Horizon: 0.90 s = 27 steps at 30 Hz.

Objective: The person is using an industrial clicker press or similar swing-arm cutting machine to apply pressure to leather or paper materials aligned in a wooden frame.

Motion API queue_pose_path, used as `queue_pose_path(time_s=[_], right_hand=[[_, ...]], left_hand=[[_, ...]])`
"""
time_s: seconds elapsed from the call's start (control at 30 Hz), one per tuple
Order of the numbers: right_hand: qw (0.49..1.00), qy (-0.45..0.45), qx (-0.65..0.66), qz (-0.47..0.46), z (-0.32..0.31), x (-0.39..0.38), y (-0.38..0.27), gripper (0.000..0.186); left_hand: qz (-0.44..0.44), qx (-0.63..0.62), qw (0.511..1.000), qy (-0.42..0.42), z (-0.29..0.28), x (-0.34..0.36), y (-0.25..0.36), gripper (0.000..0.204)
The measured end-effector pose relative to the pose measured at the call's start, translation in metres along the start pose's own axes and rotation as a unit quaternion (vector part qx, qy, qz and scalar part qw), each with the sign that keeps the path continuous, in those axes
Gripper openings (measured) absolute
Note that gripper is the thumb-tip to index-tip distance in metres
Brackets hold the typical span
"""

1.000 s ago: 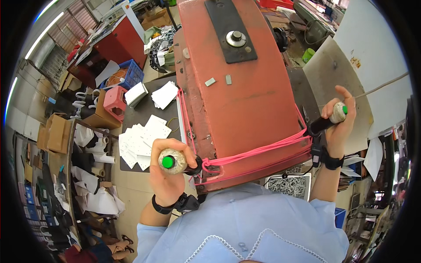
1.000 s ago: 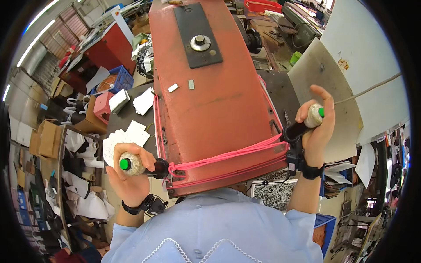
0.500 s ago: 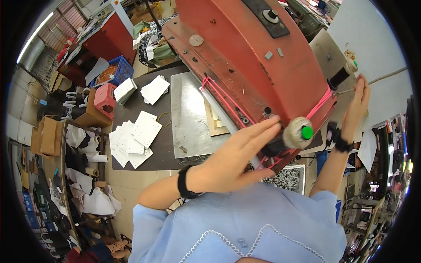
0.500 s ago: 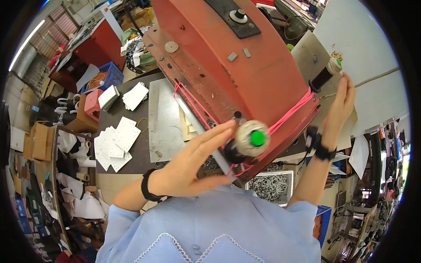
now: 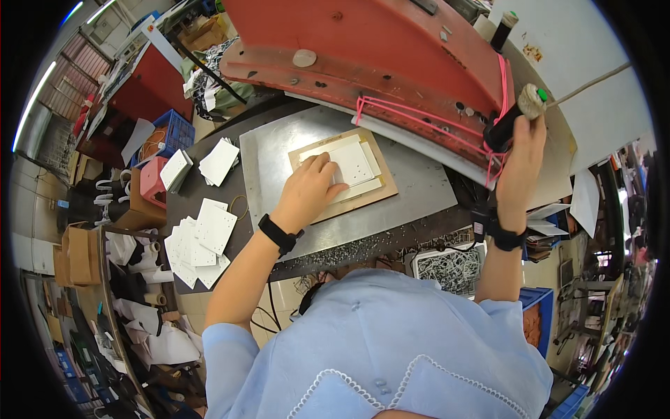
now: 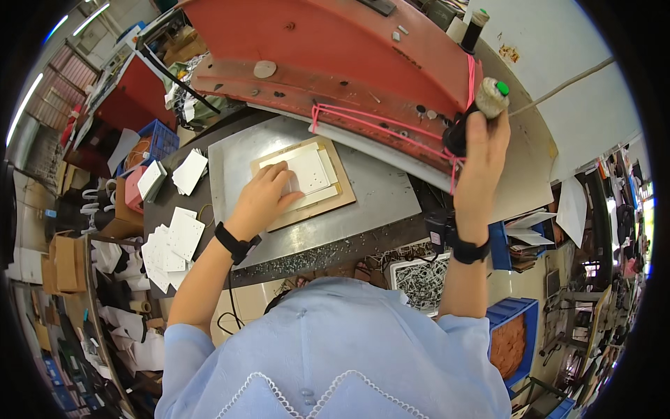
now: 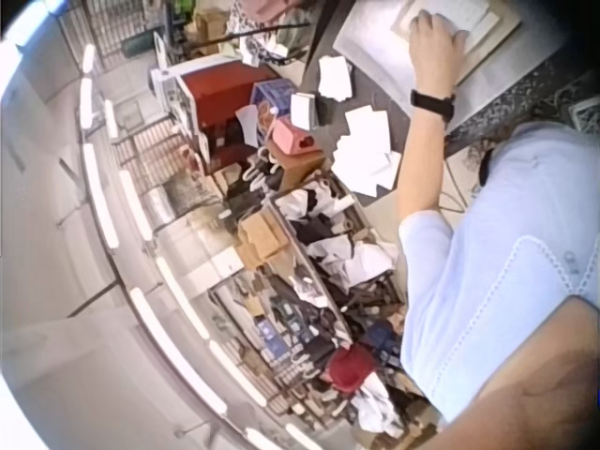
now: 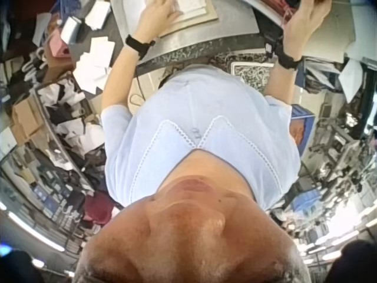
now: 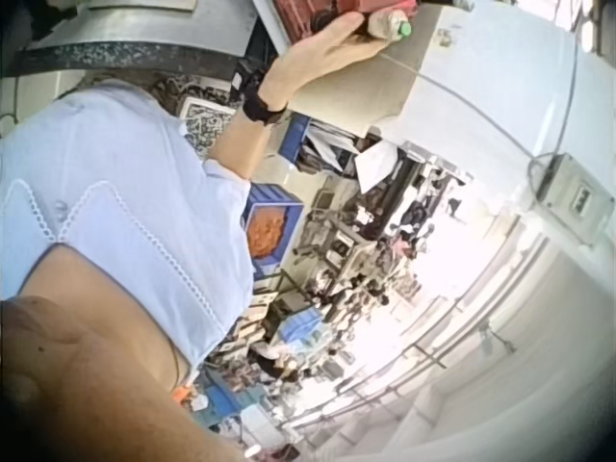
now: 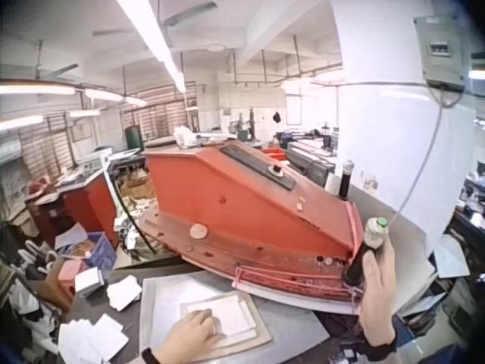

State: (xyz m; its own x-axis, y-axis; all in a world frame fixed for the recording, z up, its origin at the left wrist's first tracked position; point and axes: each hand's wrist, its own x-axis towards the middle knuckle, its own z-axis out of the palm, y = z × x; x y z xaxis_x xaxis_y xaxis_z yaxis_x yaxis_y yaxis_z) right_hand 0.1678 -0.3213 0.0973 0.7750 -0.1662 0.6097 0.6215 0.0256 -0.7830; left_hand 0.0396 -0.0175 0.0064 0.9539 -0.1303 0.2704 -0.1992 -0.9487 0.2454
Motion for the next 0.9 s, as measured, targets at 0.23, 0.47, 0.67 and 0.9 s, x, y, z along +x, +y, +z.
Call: queue_pose_path(time_s=[0.23,0.47,0.67,0.9], right_hand=[[0.918,-0.293,-0.252,-0.091,0.045,-0.078,0.038,0.022],[0.912,-0.321,-0.257,-0.014,0.083,-0.118,0.077,0.018],[0.916,-0.317,-0.247,-0.013,0.095,-0.130,0.071,0.022],[0.910,-0.308,-0.276,-0.043,0.096,-0.131,0.080,0.018]], left_hand=[[0.076,0.160,0.984,-0.001,0.011,-0.004,0.004,0.045],[0.090,0.245,0.965,0.008,0.022,-0.005,0.004,0.048],[-0.077,-0.130,0.988,0.044,-0.008,-0.013,-0.010,0.046],[-0.194,-0.034,0.940,0.277,-0.081,-0.097,-0.031,0.041]])
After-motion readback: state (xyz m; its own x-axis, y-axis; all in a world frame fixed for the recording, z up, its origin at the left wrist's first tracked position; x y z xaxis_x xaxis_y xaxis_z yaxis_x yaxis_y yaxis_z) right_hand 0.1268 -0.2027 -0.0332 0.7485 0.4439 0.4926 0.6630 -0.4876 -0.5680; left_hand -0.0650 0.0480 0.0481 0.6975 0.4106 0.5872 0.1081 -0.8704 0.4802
